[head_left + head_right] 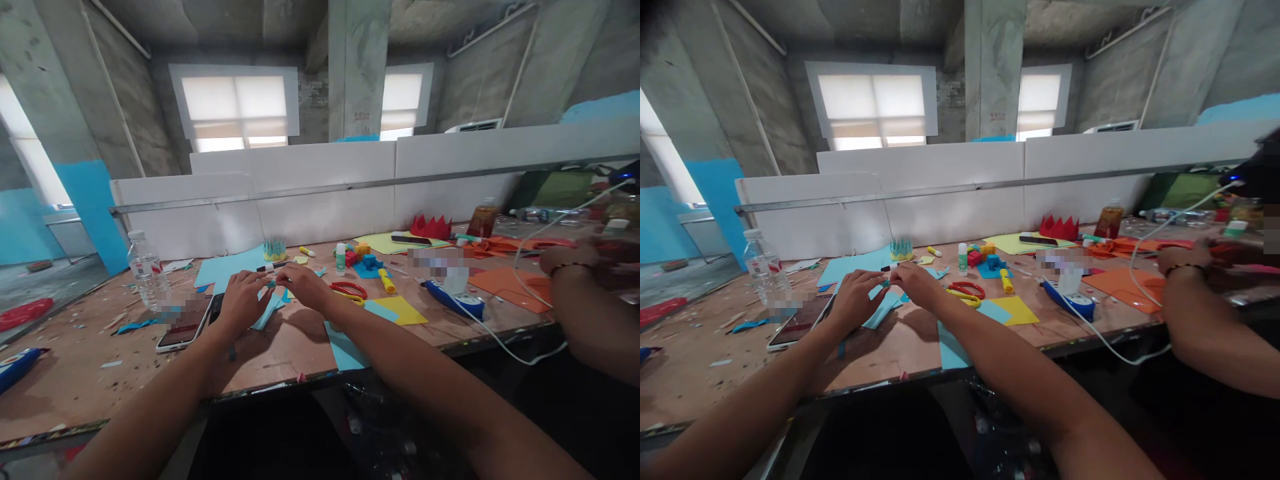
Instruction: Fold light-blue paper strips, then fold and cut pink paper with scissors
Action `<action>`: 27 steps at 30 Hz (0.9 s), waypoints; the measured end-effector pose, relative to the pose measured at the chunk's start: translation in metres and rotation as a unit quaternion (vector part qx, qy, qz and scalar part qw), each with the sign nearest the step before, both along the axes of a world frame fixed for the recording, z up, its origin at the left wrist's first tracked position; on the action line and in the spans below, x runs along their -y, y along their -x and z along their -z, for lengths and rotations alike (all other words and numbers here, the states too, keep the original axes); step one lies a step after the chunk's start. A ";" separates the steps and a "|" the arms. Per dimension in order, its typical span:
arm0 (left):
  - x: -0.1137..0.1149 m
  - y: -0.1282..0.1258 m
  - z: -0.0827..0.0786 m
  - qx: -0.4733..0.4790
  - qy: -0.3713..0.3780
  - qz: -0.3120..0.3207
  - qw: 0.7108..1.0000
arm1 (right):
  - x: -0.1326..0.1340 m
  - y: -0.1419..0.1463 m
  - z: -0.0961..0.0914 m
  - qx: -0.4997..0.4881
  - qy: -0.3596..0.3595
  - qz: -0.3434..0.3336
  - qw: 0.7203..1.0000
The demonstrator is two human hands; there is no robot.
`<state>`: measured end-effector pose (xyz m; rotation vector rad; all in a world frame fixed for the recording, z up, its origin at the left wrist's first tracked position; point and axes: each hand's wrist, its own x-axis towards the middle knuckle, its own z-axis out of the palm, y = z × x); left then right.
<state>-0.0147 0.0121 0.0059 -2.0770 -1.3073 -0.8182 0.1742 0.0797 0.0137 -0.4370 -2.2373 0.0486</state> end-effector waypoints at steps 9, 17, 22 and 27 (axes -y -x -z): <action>-0.002 0.003 0.000 0.034 -0.017 0.023 0.999 | -0.001 -0.001 -0.001 -0.064 0.070 -0.036 0.995; -0.003 0.004 0.000 0.051 -0.014 0.055 0.997 | -0.003 0.000 0.002 -0.116 0.199 -0.069 0.971; -0.002 0.004 -0.001 0.066 -0.008 0.081 0.994 | -0.005 0.003 0.006 -0.136 0.275 -0.089 0.948; -0.002 0.004 0.000 0.078 0.011 0.112 0.991 | -0.007 0.002 0.006 -0.156 0.308 -0.099 0.933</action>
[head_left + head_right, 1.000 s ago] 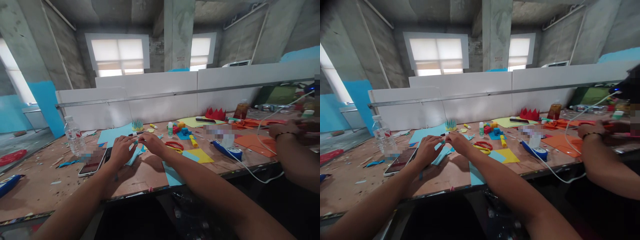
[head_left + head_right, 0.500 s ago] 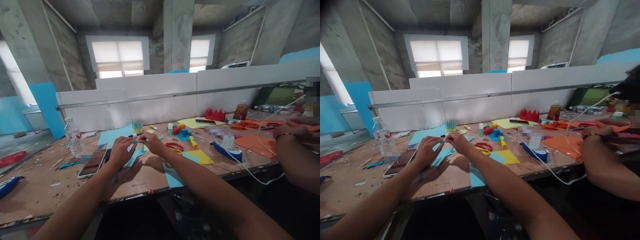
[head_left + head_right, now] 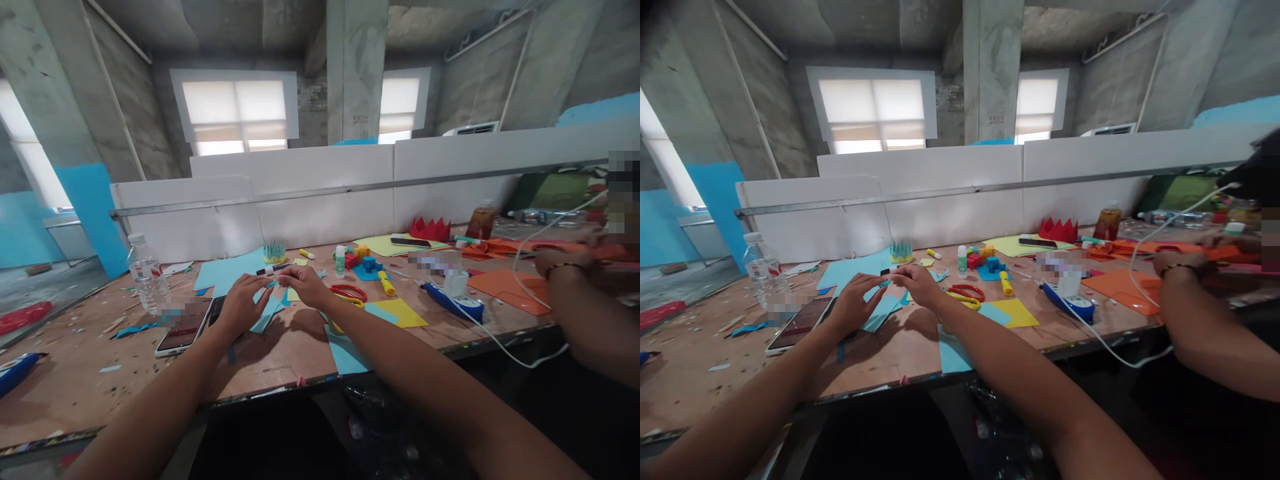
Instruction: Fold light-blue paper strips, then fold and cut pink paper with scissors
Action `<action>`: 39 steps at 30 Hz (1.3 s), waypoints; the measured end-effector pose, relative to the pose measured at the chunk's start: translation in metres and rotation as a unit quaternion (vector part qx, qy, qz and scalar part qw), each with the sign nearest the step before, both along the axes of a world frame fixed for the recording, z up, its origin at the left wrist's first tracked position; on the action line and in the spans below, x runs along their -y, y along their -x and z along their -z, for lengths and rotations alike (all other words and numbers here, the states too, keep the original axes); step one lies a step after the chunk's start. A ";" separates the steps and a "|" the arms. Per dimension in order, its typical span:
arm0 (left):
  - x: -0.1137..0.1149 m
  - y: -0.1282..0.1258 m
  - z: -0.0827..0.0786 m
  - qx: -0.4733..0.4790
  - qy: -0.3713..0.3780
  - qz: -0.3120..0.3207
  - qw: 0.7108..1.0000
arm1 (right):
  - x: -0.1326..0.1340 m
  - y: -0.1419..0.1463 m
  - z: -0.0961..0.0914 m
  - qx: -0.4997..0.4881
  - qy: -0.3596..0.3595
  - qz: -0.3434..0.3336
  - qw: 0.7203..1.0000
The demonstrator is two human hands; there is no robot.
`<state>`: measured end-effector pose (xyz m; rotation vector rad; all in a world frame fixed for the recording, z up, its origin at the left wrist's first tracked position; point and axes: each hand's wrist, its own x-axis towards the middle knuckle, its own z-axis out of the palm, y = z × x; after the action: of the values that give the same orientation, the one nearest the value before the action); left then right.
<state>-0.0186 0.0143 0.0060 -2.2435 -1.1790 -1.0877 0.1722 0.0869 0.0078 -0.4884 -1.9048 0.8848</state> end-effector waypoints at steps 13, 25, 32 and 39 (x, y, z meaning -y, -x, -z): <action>0.001 0.000 -0.001 0.016 0.020 0.013 1.000 | 0.001 0.002 0.003 -0.022 0.005 -0.028 0.999; -0.003 0.001 0.002 0.017 0.003 -0.008 1.000 | 0.004 0.001 0.003 0.002 -0.065 0.015 0.998; -0.001 0.000 0.002 0.002 -0.003 -0.020 1.000 | 0.005 -0.003 0.000 0.047 -0.177 0.035 0.982; -0.001 0.000 0.003 -0.001 -0.001 -0.016 1.000 | 0.004 0.000 0.001 0.074 -0.178 0.055 0.980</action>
<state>-0.0187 0.0158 0.0032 -2.2156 -1.2073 -1.0747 0.1724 0.0828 0.0068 -0.4461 -2.0939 0.4293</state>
